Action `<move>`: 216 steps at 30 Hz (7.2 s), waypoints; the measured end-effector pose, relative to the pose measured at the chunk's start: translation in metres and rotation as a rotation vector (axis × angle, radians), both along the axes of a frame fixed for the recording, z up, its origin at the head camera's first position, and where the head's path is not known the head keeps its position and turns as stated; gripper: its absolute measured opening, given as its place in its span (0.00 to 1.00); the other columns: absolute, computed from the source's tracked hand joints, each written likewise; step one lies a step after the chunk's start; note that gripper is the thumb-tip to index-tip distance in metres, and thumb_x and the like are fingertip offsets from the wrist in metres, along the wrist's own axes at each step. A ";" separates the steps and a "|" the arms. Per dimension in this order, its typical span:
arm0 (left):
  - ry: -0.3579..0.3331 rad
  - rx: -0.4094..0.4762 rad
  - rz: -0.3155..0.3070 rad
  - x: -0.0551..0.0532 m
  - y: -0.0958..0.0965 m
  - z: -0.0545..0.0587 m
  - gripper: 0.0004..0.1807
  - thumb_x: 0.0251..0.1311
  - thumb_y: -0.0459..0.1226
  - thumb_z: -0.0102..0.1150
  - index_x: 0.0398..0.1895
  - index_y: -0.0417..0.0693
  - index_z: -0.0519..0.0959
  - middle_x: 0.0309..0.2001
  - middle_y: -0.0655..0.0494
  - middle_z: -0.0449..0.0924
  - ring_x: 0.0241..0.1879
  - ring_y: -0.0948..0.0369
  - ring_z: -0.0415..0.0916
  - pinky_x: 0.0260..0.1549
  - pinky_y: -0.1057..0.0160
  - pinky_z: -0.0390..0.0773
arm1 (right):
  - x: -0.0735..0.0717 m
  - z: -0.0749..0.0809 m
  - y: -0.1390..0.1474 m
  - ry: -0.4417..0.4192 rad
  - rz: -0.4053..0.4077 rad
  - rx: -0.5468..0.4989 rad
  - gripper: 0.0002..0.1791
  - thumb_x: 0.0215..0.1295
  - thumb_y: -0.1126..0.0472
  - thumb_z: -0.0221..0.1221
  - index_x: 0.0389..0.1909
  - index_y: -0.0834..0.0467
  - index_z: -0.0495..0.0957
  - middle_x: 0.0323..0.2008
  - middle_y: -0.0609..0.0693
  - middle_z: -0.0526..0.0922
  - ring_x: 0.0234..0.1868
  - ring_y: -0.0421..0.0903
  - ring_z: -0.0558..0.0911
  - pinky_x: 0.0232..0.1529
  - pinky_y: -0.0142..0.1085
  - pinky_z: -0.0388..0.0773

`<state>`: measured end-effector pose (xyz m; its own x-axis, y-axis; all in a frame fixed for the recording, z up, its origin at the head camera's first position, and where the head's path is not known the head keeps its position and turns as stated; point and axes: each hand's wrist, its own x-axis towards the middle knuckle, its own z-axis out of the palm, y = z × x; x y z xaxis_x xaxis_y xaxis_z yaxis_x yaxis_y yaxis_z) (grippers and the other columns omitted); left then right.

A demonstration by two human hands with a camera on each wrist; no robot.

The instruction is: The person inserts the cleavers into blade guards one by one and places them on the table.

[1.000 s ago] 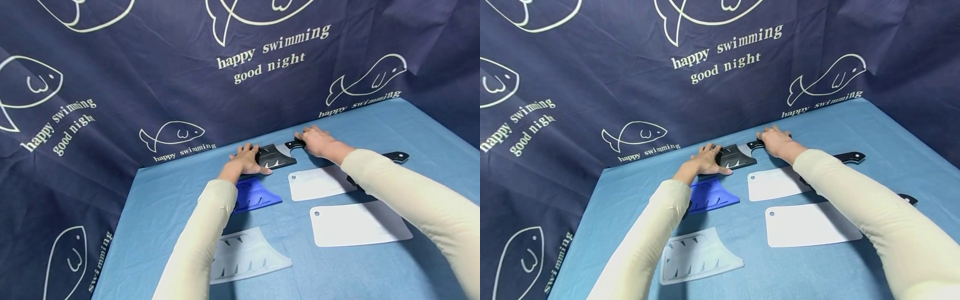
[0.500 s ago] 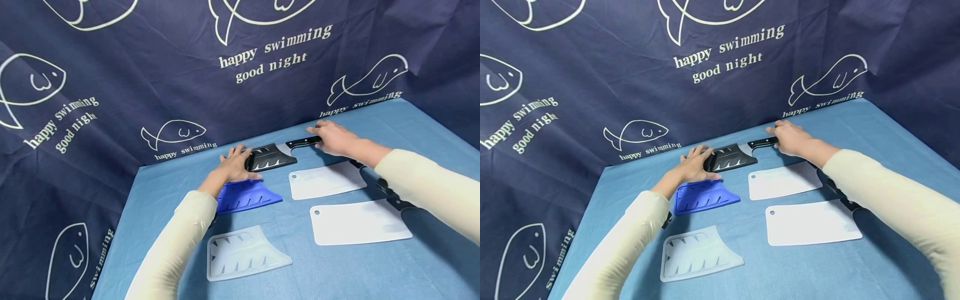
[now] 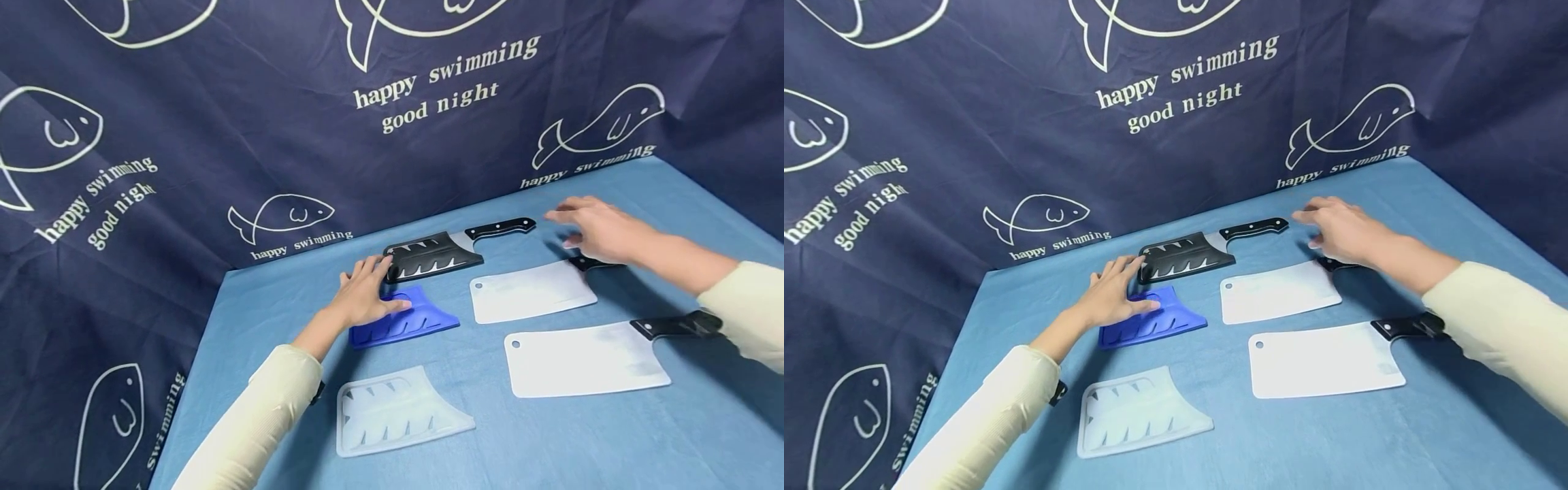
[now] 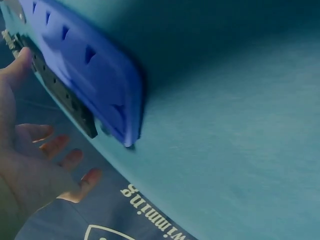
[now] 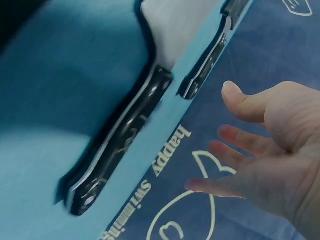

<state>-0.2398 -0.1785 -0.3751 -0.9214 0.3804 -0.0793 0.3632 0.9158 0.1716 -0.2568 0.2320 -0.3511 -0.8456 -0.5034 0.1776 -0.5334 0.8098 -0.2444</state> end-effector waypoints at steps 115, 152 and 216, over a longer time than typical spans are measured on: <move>0.397 -0.015 -0.038 0.045 -0.002 0.021 0.57 0.44 0.68 0.62 0.73 0.49 0.55 0.64 0.48 0.61 0.62 0.47 0.56 0.40 0.37 0.63 | 0.049 -0.007 0.045 0.470 -0.144 -0.129 0.38 0.36 0.79 0.50 0.56 0.57 0.73 0.44 0.64 0.67 0.46 0.65 0.63 0.44 0.63 0.51; 0.612 0.041 -0.102 0.047 0.012 0.035 0.57 0.29 0.61 0.72 0.67 0.47 0.65 0.58 0.48 0.67 0.56 0.48 0.62 0.40 0.40 0.63 | 0.058 0.007 0.037 0.634 -0.102 -0.192 0.33 0.39 0.79 0.45 0.49 0.57 0.76 0.40 0.65 0.68 0.40 0.67 0.64 0.40 0.61 0.51; 0.642 0.085 -0.172 0.060 0.060 0.031 0.56 0.29 0.63 0.69 0.67 0.48 0.67 0.59 0.51 0.68 0.56 0.49 0.62 0.40 0.39 0.63 | 0.071 -0.005 -0.049 0.592 -0.028 -0.175 0.43 0.23 0.81 0.62 0.52 0.57 0.71 0.40 0.63 0.69 0.41 0.65 0.66 0.39 0.61 0.56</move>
